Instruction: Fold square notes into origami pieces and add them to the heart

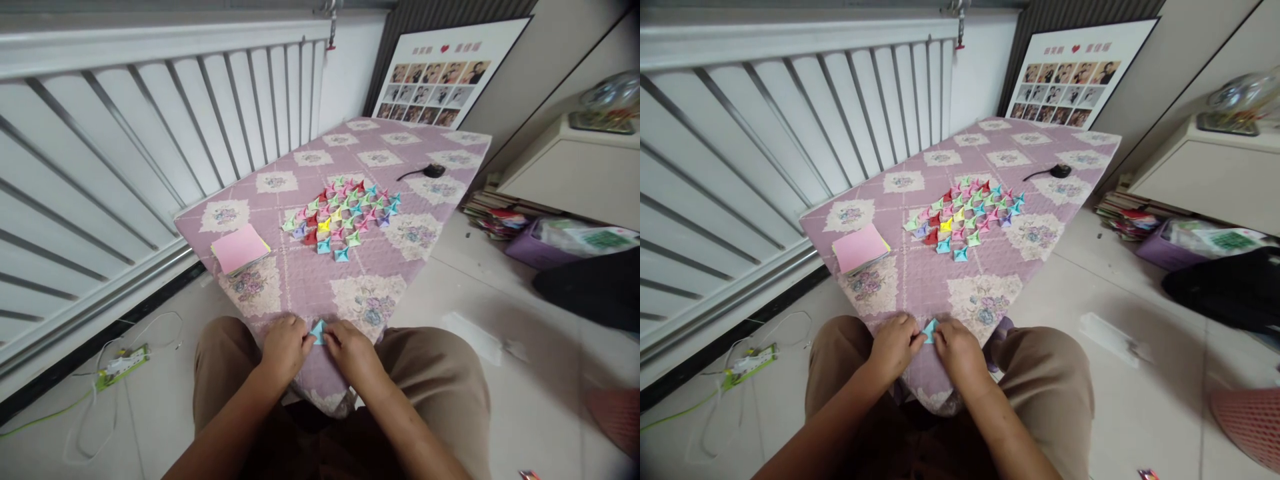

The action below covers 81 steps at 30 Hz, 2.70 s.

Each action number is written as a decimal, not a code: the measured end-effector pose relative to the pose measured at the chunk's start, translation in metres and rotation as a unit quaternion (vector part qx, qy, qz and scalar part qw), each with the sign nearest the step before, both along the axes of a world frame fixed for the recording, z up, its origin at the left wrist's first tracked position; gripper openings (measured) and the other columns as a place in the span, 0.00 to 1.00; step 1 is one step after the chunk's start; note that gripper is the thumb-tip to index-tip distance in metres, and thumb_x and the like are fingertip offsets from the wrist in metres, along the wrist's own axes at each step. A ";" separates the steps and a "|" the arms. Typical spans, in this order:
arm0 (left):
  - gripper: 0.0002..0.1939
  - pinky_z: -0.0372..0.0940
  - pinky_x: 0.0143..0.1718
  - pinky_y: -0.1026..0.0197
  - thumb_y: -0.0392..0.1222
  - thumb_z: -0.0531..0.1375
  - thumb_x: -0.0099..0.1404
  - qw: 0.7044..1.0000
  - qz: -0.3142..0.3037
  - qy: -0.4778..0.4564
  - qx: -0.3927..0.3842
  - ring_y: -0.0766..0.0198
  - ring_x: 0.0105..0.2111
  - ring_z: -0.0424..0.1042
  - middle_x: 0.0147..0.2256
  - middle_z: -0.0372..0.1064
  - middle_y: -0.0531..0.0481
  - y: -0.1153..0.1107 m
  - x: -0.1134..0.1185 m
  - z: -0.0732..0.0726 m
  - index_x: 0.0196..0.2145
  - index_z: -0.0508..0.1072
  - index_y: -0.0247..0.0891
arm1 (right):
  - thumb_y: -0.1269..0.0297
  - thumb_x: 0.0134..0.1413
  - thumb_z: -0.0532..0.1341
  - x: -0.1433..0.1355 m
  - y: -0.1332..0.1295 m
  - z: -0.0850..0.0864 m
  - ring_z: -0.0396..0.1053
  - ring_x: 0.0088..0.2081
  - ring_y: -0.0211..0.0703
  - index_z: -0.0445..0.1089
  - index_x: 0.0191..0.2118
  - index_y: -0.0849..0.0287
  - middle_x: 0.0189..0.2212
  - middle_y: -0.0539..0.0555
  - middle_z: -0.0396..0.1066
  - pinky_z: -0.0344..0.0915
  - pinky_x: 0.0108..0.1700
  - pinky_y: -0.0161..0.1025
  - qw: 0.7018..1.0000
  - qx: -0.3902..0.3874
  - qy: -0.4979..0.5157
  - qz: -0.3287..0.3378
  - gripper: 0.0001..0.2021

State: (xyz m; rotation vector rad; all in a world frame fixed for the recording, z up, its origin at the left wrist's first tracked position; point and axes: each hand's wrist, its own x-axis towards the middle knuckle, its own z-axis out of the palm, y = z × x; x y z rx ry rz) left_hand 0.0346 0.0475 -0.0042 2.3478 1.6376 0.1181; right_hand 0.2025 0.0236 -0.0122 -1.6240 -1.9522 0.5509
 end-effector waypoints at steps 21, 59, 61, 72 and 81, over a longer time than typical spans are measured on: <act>0.07 0.57 0.40 0.58 0.45 0.59 0.64 0.999 -0.017 -0.022 -0.036 0.58 0.40 0.66 0.37 0.68 0.49 0.003 -0.010 -0.001 0.34 0.69 0.40 | 0.65 0.58 0.56 -0.021 0.008 0.017 0.67 0.34 0.42 0.66 0.30 0.57 0.30 0.52 0.69 0.57 0.36 0.36 0.984 -0.079 -0.144 -0.062 0.07; 0.07 0.58 0.45 0.59 0.37 0.54 0.67 0.991 -0.074 -0.090 -0.059 0.60 0.42 0.64 0.40 0.67 0.49 0.006 -0.010 0.011 0.38 0.72 0.41 | 0.59 0.58 0.56 -0.011 0.030 0.017 0.69 0.29 0.42 0.67 0.35 0.55 0.27 0.52 0.73 0.45 0.28 0.37 0.966 -0.162 -0.180 -0.088 0.07; 0.09 0.58 0.47 0.58 0.38 0.53 0.68 0.989 -0.103 -0.094 -0.044 0.59 0.44 0.63 0.41 0.67 0.48 -0.001 -0.003 0.008 0.40 0.73 0.42 | 0.59 0.58 0.55 -0.010 0.030 0.017 0.69 0.29 0.42 0.68 0.35 0.55 0.27 0.52 0.73 0.46 0.28 0.36 0.967 -0.161 -0.182 -0.081 0.07; 0.11 0.60 0.45 0.58 0.36 0.55 0.67 0.986 -0.130 -0.102 -0.011 0.59 0.43 0.63 0.42 0.68 0.48 -0.003 -0.004 0.000 0.42 0.75 0.42 | 0.64 0.55 0.56 0.005 0.031 0.004 0.66 0.27 0.38 0.67 0.32 0.57 0.24 0.49 0.70 0.55 0.31 0.34 0.993 -0.091 -0.023 -0.067 0.05; 0.11 0.61 0.43 0.59 0.35 0.55 0.66 0.981 -0.157 -0.110 0.009 0.60 0.42 0.64 0.40 0.68 0.48 0.001 -0.005 -0.011 0.41 0.76 0.42 | 0.70 0.57 0.56 0.014 -0.005 -0.006 0.66 0.35 0.44 0.72 0.36 0.57 0.30 0.55 0.69 0.62 0.39 0.40 0.993 0.065 -0.051 0.087 0.08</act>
